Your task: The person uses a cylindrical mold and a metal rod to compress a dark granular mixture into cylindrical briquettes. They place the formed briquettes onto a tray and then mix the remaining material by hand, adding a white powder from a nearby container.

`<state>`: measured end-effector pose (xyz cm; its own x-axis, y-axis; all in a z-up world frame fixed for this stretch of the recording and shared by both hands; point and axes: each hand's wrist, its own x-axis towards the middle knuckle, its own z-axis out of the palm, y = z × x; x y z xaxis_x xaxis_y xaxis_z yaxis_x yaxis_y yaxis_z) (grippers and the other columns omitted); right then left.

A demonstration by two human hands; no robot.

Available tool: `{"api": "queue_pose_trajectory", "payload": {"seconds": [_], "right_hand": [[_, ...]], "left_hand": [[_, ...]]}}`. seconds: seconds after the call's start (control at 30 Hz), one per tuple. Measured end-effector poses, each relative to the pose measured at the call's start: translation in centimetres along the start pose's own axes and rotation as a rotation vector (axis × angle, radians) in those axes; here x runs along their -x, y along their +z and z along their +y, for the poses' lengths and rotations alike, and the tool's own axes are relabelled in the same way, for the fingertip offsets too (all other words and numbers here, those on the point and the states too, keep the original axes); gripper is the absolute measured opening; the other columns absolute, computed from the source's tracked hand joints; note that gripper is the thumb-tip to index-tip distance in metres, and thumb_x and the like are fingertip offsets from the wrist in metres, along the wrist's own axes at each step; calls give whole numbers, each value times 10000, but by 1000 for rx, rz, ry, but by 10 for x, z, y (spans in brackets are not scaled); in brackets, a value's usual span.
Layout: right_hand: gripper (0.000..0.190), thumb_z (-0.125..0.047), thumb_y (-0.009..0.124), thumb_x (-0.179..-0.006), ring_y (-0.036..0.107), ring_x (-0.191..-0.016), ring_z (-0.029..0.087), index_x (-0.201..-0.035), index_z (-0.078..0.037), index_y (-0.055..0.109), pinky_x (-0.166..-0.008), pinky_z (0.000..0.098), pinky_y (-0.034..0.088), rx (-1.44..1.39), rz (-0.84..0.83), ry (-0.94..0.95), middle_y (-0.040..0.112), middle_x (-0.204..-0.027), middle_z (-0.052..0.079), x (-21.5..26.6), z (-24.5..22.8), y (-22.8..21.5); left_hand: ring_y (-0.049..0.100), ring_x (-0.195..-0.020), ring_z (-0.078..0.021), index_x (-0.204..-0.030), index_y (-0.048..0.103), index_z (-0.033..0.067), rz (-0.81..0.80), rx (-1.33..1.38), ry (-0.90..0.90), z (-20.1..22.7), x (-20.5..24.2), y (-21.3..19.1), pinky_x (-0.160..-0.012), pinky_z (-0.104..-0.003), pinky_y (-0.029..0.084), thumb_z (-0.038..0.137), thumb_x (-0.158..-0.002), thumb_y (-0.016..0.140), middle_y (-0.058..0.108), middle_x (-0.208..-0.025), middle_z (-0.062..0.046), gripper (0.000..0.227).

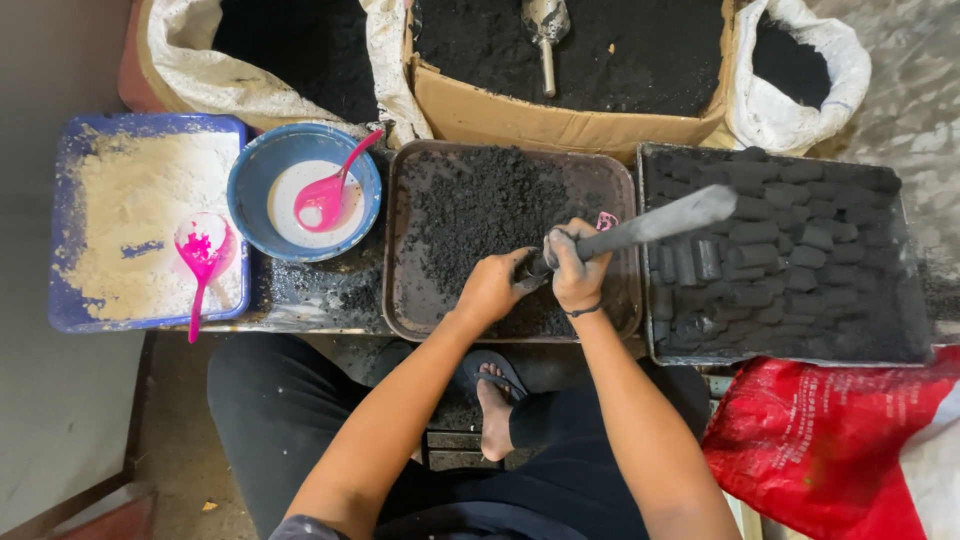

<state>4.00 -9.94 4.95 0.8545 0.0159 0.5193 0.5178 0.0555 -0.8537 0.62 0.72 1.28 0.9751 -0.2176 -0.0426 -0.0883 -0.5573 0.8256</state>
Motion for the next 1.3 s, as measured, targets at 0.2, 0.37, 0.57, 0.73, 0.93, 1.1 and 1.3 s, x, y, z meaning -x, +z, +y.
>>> {"api": "queue_pose_trajectory", "payload": {"seconds": [0.2, 0.37, 0.57, 0.73, 0.93, 1.1, 1.3], "right_hand": [[301, -7, 463, -762, 368, -285, 98, -498, -87, 341, -311, 191, 286, -43, 45, 29, 334, -343, 46, 2, 9, -7], [313, 0, 477, -758, 372, -272, 104, -495, -98, 339, -305, 198, 302, -95, 55, 37, 329, -340, 46, 1, 17, -8], [305, 7, 474, -754, 364, -268, 117, -493, -83, 343, -300, 202, 275, -88, 54, 72, 312, -345, 56, 0, 13, -5], [303, 1, 482, -757, 369, -274, 113, -496, -80, 351, -305, 200, 287, -78, 60, 82, 327, -341, 61, -2, 9, -5], [297, 6, 479, -765, 328, -278, 113, -528, -85, 325, -310, 211, 257, -146, 133, 44, 266, -353, 39, -8, -8, -3], [312, 14, 425, -784, 379, -269, 118, -500, -82, 337, -315, 196, 316, -123, 80, -48, 314, -344, 69, -31, -38, -9], [318, -8, 448, -778, 324, -254, 90, -497, -110, 340, -292, 198, 278, -142, 104, 15, 285, -335, 24, -16, -24, -5]], "left_hand": [[615, -853, -378, -1107, 575, 48, 16, 87, 5, -6, -1, 0, -724, -450, 510, 144, -721, 634, 651, -883, -192, 402], [612, -860, -372, -1107, 574, 52, -5, 99, 8, -4, -2, 0, -729, -448, 508, 153, -708, 647, 650, -894, -184, 418], [615, -861, -356, -1102, 571, 60, -10, 97, 21, -12, -5, 5, -726, -448, 504, 162, -708, 654, 652, -882, -174, 416], [615, -872, -338, -1094, 570, 68, 4, 77, 27, -14, -5, 6, -732, -435, 507, 184, -704, 659, 652, -885, -162, 417], [620, -846, -353, -1095, 573, 51, 17, 65, 41, -8, 0, 3, -718, -438, 508, 167, -709, 659, 653, -875, -173, 412], [609, -853, -383, -1099, 571, 34, 27, 92, 35, -1, 2, -3, -736, -463, 503, 146, -724, 636, 648, -885, -197, 396], [624, -848, -336, -1099, 586, 72, 37, 55, 9, -5, 2, 5, -734, -419, 512, 176, -710, 652, 661, -873, -145, 408]]}}
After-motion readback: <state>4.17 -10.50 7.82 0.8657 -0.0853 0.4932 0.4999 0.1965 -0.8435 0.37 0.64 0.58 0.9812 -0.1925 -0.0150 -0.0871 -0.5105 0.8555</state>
